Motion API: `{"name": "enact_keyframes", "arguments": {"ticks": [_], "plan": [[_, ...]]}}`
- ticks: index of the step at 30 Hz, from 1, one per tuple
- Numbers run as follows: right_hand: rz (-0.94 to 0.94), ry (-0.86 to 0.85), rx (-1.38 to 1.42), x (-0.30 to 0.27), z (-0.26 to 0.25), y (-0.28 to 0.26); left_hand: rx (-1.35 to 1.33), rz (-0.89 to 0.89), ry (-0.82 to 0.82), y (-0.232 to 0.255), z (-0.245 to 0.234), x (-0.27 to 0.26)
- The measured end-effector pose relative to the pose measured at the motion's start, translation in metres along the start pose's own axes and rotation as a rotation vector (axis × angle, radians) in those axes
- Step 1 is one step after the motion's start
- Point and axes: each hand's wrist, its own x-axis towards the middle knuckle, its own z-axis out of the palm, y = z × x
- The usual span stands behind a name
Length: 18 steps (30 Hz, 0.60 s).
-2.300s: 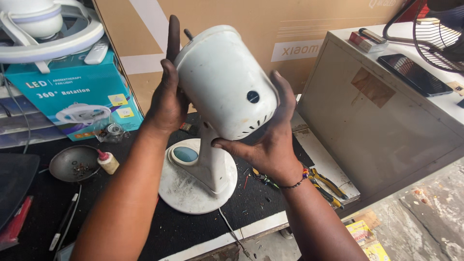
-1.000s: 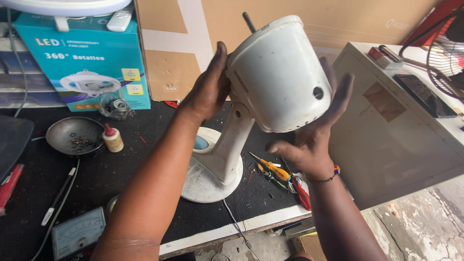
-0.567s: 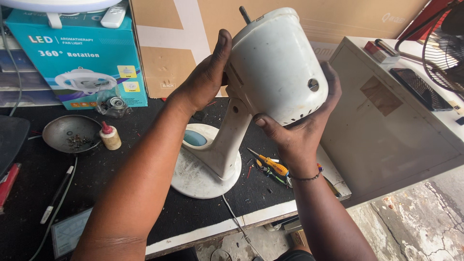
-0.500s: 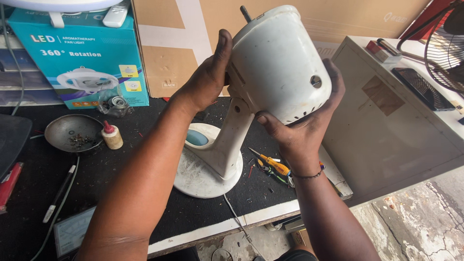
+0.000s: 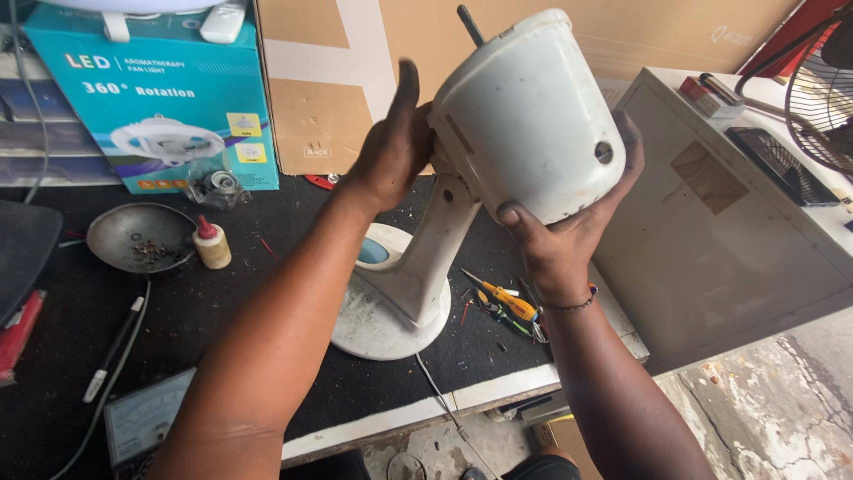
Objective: The person assembles a white pedestal fan by attaching the motor housing to the stand and securing it with a screwdriver. They then plug in the power cord and test the fan by pressing the control buttons on the base.
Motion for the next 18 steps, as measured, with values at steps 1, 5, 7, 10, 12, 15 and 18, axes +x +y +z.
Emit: {"name": "enact_keyframes", "arguments": {"ticks": [1, 5, 7, 10, 12, 15, 18], "plan": [[0.004, -0.003, -0.002, 0.001, -0.001, 0.000, -0.004, -0.004, 0.001, -0.010, 0.004, 0.000], [-0.039, -0.017, -0.004, 0.004, -0.001, 0.003, -0.057, 0.105, 0.133, -0.036, 0.011, 0.007], [-0.015, -0.018, 0.007, 0.002, -0.002, 0.005, -0.267, 0.161, 0.070, -0.046, 0.012, 0.013], [-0.031, -0.027, 0.027, 0.003, -0.003, 0.007, -0.478, 0.160, -0.110, -0.054, 0.011, 0.019], [-0.012, -0.063, 0.038, 0.001, -0.004, 0.004, -0.431, 0.030, 0.048, -0.054, 0.007, 0.019], [0.008, -0.098, 0.039, 0.005, -0.011, -0.002, -0.181, 0.108, -0.235, -0.029, -0.009, 0.022], [-0.045, -0.007, -0.352, -0.004, -0.015, -0.017, -0.050, 0.138, -0.216, 0.007, -0.003, 0.014]]}}
